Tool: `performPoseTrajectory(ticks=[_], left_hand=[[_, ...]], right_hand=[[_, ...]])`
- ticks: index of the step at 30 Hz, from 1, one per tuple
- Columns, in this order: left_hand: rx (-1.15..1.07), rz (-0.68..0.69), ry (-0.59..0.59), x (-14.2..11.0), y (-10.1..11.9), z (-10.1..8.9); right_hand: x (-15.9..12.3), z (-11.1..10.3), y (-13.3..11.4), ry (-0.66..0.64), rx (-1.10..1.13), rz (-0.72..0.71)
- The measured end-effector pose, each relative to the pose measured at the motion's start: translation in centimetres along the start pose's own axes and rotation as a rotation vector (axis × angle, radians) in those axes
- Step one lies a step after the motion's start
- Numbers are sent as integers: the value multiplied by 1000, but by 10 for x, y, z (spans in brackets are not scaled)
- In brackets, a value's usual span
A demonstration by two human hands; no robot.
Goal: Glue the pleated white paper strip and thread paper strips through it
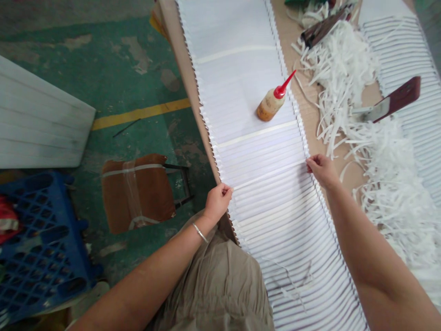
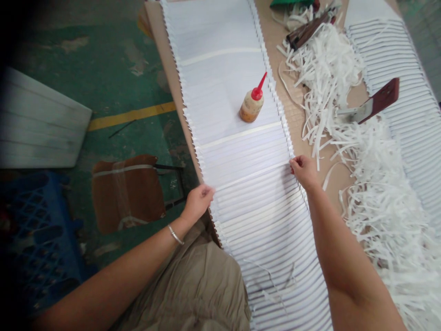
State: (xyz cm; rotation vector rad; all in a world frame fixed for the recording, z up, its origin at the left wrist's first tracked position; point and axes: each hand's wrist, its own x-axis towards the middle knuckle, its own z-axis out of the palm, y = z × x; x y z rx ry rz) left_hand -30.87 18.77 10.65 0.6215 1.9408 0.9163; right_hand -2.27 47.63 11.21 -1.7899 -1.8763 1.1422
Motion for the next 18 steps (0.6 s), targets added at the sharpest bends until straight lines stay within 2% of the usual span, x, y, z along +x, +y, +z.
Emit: performPoseTrajectory(ticks=[8,18], left_hand=[[83,9,43,4,1,2],[221,5,63,3,6,3]], right_hand=[[8,10,13,45,-121,-4],[4,16,-2,103,-289,-43]])
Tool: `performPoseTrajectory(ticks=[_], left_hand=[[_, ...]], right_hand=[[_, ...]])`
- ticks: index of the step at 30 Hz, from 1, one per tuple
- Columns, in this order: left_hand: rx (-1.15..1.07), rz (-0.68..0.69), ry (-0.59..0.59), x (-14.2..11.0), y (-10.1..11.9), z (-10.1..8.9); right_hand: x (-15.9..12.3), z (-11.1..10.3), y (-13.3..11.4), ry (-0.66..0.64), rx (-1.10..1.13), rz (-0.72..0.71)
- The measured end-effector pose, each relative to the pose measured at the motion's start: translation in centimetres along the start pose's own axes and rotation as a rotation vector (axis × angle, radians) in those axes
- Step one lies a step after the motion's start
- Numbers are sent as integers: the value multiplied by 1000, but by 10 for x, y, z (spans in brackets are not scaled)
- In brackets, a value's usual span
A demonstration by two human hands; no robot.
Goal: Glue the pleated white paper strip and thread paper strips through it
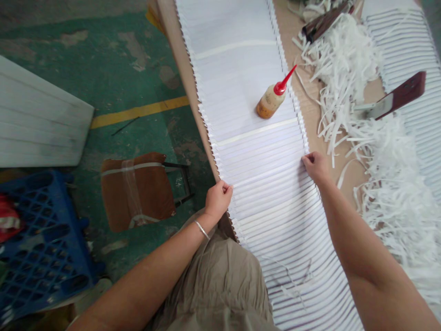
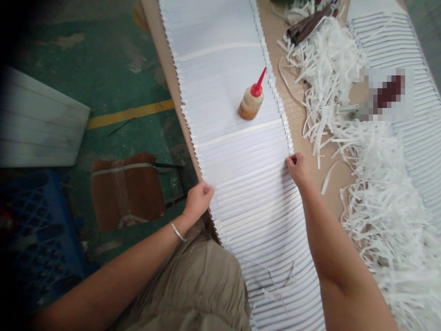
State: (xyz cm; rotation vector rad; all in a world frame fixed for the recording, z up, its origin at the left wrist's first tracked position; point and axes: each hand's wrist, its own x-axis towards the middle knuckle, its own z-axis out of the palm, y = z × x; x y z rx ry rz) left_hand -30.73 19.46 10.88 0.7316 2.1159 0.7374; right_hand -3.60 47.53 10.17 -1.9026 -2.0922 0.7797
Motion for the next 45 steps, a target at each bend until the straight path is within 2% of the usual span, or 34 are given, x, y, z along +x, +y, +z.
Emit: performPoseTrajectory(ticks=[11,17,21,24,26,28,30,32,34,35,37,39,41,45], left_hand=[[169,-18,-29,6,7,-4],[140,17,-8,0,1,-11],[65,73,-46,-7,-3,-16],[4,105,-76,-9,-3,-17],[-11,133,-98,-10,1,-16],[-12,184,-142,-15,11,-11],[-22,291,-217,-25,27,-2],[-65,456,-324,-41,50,10],[-132,618,-454,-59,74,23],[-147,667,-519,-67,83,29],[-148,688,-630,-77,95,37],[-146,639,-688,-76,92,36],[-169,537,-688,-67,75,25],[-239,225,-547,-38,26,-11]], right_hand=[[1,-1,-4,3,-115,28],[34,-22,10,306,-147,228],[53,-28,23,351,-95,292],[44,-32,28,345,-56,318],[20,-40,30,328,-33,323],[-17,-50,30,258,-11,309],[-66,-58,23,118,10,279],[-119,-61,6,-60,24,239],[-168,-62,-18,-325,5,117],[-188,-63,-32,-455,-4,38],[-215,-68,-55,-624,11,-77],[-223,-80,-66,-705,33,-127],[-214,-93,-64,-728,59,-126],[-168,-105,-37,-638,105,-79]])
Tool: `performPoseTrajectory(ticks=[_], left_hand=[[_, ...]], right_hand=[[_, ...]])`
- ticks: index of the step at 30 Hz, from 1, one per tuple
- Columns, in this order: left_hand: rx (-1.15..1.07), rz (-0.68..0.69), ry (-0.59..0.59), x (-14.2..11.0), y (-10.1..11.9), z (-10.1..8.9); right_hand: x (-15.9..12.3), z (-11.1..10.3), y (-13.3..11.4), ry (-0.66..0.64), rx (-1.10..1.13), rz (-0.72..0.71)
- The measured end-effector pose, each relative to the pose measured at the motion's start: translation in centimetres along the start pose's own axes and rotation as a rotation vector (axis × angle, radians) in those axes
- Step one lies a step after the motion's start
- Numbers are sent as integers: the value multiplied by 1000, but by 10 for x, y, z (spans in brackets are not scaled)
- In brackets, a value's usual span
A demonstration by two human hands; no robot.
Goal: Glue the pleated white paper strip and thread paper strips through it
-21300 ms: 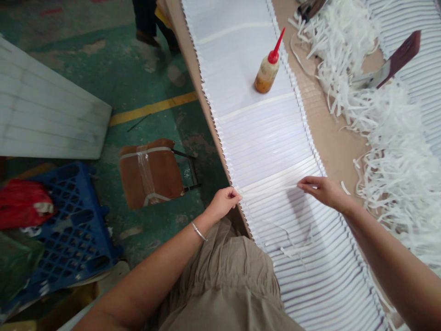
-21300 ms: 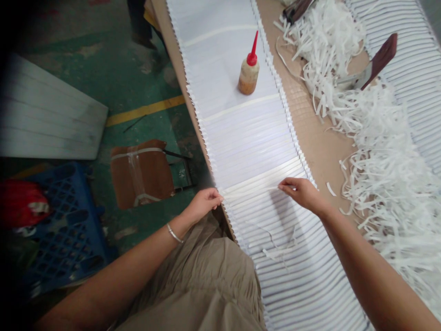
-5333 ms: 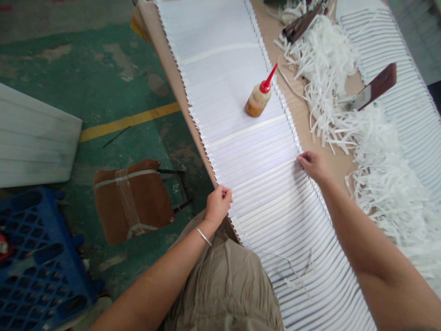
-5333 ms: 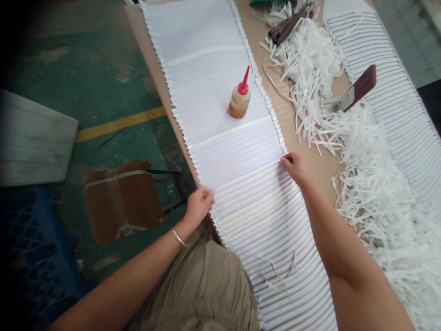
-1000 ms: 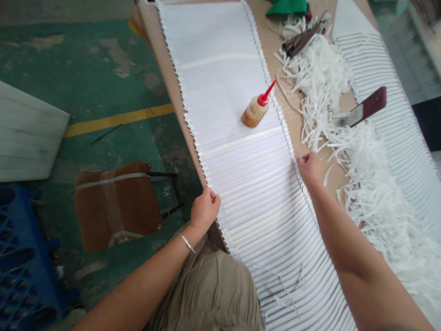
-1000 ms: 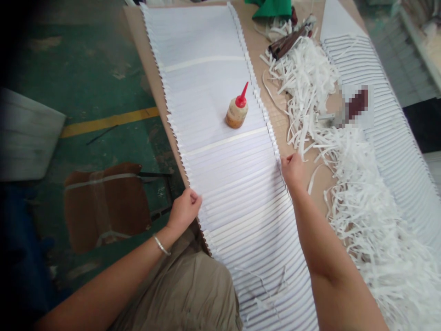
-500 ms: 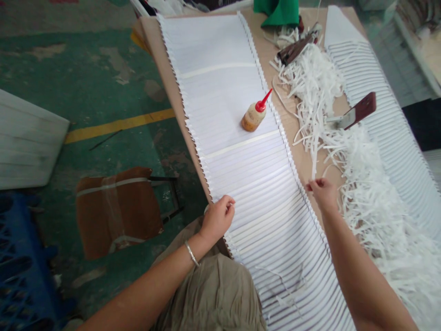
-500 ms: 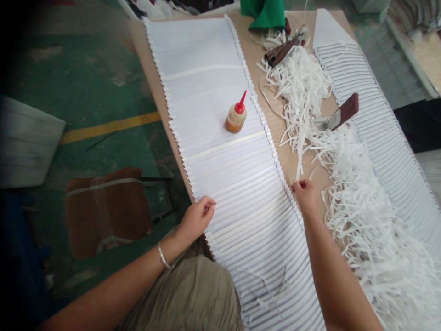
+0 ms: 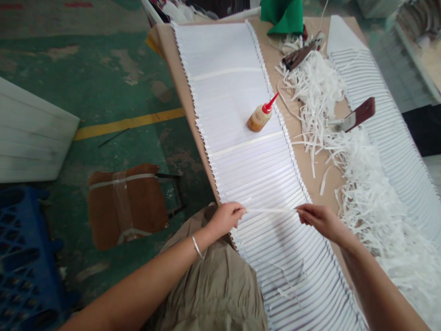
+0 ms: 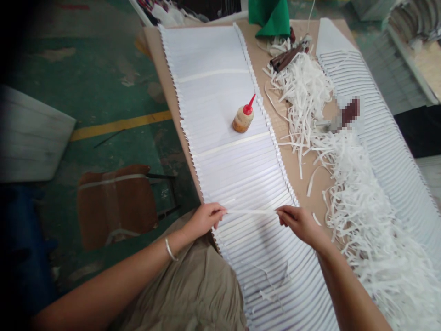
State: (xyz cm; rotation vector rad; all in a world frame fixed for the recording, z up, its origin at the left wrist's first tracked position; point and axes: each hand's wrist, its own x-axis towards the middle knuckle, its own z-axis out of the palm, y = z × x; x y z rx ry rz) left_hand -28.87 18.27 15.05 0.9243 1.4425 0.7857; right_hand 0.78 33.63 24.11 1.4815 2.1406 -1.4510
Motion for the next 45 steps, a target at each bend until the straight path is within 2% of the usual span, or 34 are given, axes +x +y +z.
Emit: performPoseTrajectory(ticks=[2,5,11,15,19,24,29,35,45], left_hand=[[-59,-89,112,-3,-15,-21],[-141,-149,222,-1,-26,-35],[-159,-159,384,19,-30,-34],[-127,-164,461,30,-30,-34],[-102,-164,501,36,-28,-35],[-88,-159,525,37,-28,-32],[-63,-180,530,38,-27,-31],[-13,-174,516,40,-31,-30],[155,-213,563,44,-32,-28]], right_hand=[[24,-11,13,97,2,28],[63,-17,24,238,56,49],[123,-33,32,384,76,17],[149,-44,41,463,113,16],[169,-46,48,507,180,12],[188,-39,51,538,239,-1],[198,-32,52,580,202,14],[205,-28,51,617,71,45],[206,-22,39,674,-136,69]])
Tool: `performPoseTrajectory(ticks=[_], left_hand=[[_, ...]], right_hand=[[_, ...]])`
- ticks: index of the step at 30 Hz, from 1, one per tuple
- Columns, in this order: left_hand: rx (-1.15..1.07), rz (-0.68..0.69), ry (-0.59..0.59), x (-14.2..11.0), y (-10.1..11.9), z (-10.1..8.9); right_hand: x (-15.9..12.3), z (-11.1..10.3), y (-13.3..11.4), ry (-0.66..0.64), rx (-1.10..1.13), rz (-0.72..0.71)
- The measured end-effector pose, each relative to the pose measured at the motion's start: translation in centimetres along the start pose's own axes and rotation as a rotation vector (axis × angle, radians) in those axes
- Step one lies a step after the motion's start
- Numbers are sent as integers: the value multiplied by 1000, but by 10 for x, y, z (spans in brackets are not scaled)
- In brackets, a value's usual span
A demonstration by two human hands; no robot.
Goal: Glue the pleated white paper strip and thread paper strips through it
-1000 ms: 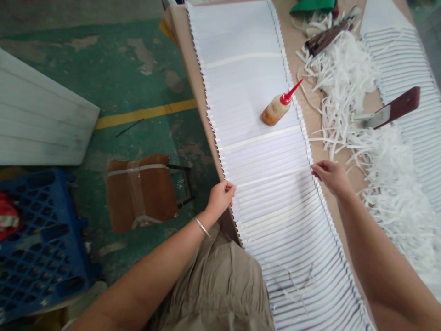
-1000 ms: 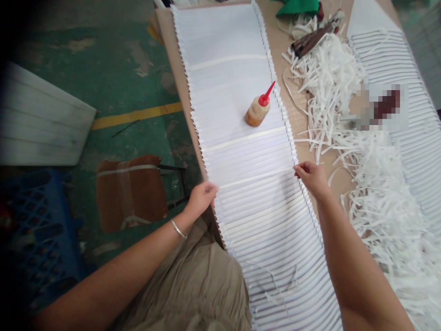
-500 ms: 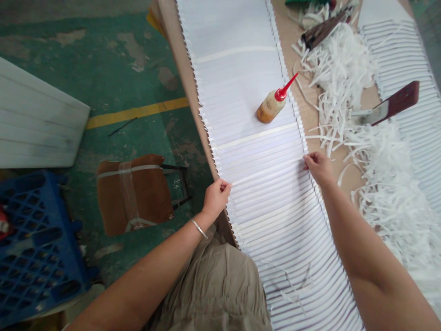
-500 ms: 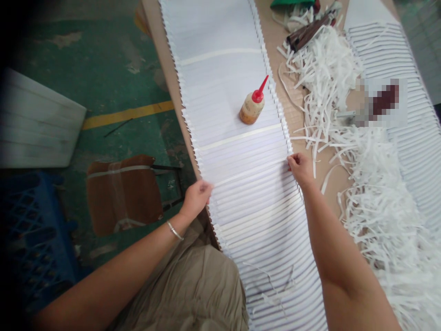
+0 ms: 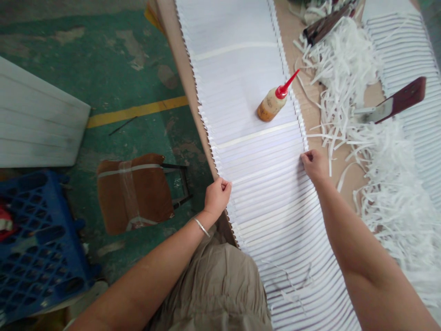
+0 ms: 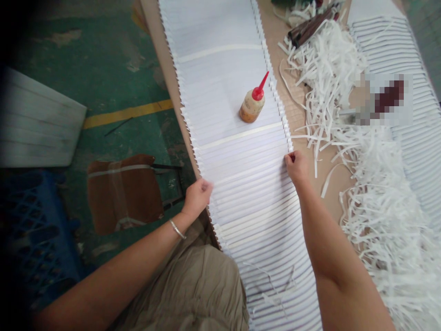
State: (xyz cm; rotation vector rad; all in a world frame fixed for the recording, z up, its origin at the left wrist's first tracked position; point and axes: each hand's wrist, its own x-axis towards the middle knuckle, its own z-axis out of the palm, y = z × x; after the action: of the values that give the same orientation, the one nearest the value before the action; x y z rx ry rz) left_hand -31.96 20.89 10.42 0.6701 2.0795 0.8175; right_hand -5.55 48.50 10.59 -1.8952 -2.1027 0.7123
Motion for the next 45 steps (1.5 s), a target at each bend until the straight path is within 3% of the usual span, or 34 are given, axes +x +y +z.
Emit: performPoseTrajectory(ticks=[9,14,16,20,28,31,34,38,42,45], left_hand=[[158,-10,-6,4,5,-1],[230,35,45,0,-2,-18],[221,68,44,-5,-6,-24],[120,126,-27,-19,-6,-27],[75,200,-198,-37,15,-13],[63,240,-271,-49,21,-6],[38,285,-328,-59,23,-5],[60,247,-304,-61,19,-10],[65,231,-299,-58,20,-6],[80,280,-369,-62,30,7]], right_hand=[[3,7,8,31,-57,-31],[7,-9,40,322,-186,206],[7,-17,57,366,-220,319],[-3,-26,82,264,-211,425],[-70,-63,101,112,-236,334],[-64,-65,99,123,-259,312],[-40,-57,92,156,-291,340],[-19,-50,87,113,-312,409],[-38,-57,97,44,-344,370],[-57,-64,107,30,-361,339]])
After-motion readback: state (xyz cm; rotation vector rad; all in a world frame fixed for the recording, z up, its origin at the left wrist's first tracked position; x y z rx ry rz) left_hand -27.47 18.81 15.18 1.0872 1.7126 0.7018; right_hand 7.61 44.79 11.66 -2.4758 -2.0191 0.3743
